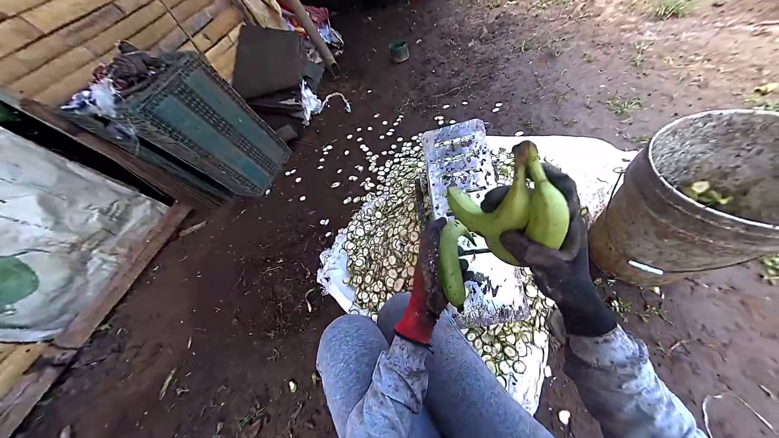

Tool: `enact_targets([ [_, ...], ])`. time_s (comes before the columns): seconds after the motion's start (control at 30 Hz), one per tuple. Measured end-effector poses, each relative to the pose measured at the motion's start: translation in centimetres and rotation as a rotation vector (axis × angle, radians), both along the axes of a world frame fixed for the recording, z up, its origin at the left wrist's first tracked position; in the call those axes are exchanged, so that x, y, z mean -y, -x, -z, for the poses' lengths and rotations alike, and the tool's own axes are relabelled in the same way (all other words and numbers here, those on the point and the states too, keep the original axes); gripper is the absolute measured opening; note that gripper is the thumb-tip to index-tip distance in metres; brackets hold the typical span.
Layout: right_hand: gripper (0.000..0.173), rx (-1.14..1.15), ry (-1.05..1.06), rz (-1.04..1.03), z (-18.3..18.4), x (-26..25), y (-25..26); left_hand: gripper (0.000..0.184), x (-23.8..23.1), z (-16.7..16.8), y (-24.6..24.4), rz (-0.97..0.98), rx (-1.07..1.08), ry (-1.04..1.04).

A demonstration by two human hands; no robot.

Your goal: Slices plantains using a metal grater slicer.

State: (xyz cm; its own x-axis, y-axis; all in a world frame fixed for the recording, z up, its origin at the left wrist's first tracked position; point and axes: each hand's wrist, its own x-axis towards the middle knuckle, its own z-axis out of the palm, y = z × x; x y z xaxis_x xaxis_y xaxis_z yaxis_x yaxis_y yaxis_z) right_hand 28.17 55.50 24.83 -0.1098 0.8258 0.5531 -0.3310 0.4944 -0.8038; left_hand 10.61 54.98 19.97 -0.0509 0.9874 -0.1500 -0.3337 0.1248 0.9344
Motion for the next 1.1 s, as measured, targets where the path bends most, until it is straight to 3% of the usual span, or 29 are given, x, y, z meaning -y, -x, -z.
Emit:
enact_targets([
  [0.03, 0.078, -0.053, 0.013, 0.054, -0.5, -0.4, -0.8, 0.035, -0.8, 0.1, 0.3, -0.066, -0.167, 0.029],
  [0.13, 0.081, -0.070, 0.026, 0.230, -0.6, -1.0, -1.9, 0.082, -2.9, 2.6, -0.1, -0.108, -0.849, -0.010],
  [0.2, 0.084, -0.082, 0.049, 0.264, -0.1, -1.3, -2.1, 0.084, -3.9, 5.1, -1.2, 0.040, -1.335, -0.029],
  [0.27, 0.085, -0.106, 0.107, 0.248, 0.5, -1.3, -2.4, 0.075, -4.3, 7.2, -2.0, 0.247, -1.629, -0.070],
  [0.33, 0.084, -0.109, 0.182, 0.224, 1.0, -0.9, -3.1, 0.072, -3.7, 6.8, -2.7, 0.294, -1.624, -0.130],
  [0.4, 0.086, -0.093, 0.214, 0.183, 1.3, -0.6, -4.0, 0.090, -2.9, 4.1, -2.9, 0.173, -1.483, -0.263],
  [0.47, 0.083, -0.077, 0.241, 0.124, 1.4, -0.1, -4.4, 0.099, -2.8, 1.2, -2.7, 0.184, -1.441, -0.514],
  [0.53, 0.080, -0.058, 0.263, 0.037, 1.3, 0.2, -4.7, 0.084, -3.4, -0.7, -2.3, 0.337, -1.474, -0.748],
  [0.6, 0.077, -0.014, 0.291, -0.043, 1.1, 0.2, -5.2, 0.062, -4.2, -1.4, -1.4, 0.480, -1.343, -0.876],
  [0.67, 0.076, 0.060, 0.286, -0.092, 0.7, 0.3, -6.2, 0.046, -4.4, -1.9, 0.0, 0.596, -1.139, -0.903],
  [0.73, 0.077, 0.095, 0.244, -0.107, 0.8, 0.4, -7.2, 0.043, -3.3, -2.4, 0.7, 0.668, -0.894, -0.811],
  [0.87, 0.084, -0.157, 0.105, -0.020, 3.2, -0.2, -4.8, 0.049, -0.7, -1.6, -1.5, 0.592, -0.378, -0.576],
  [0.97, 0.086, -0.290, 0.108, 0.098, 4.4, -0.8, -2.3, 0.063, -0.1, -0.6, -3.5, 0.508, -0.529, -0.605],
  [1.03, 0.089, -0.210, 0.126, 0.151, 4.7, -0.7, -1.6, 0.066, -0.2, 0.2, -3.6, 0.408, -0.729, -0.656],
  [1.1, 0.085, -0.022, 0.219, 0.230, 4.3, -0.4, -1.5, 0.056, -0.4, 1.1, -3.9, 0.267, -0.921, -0.684],
])
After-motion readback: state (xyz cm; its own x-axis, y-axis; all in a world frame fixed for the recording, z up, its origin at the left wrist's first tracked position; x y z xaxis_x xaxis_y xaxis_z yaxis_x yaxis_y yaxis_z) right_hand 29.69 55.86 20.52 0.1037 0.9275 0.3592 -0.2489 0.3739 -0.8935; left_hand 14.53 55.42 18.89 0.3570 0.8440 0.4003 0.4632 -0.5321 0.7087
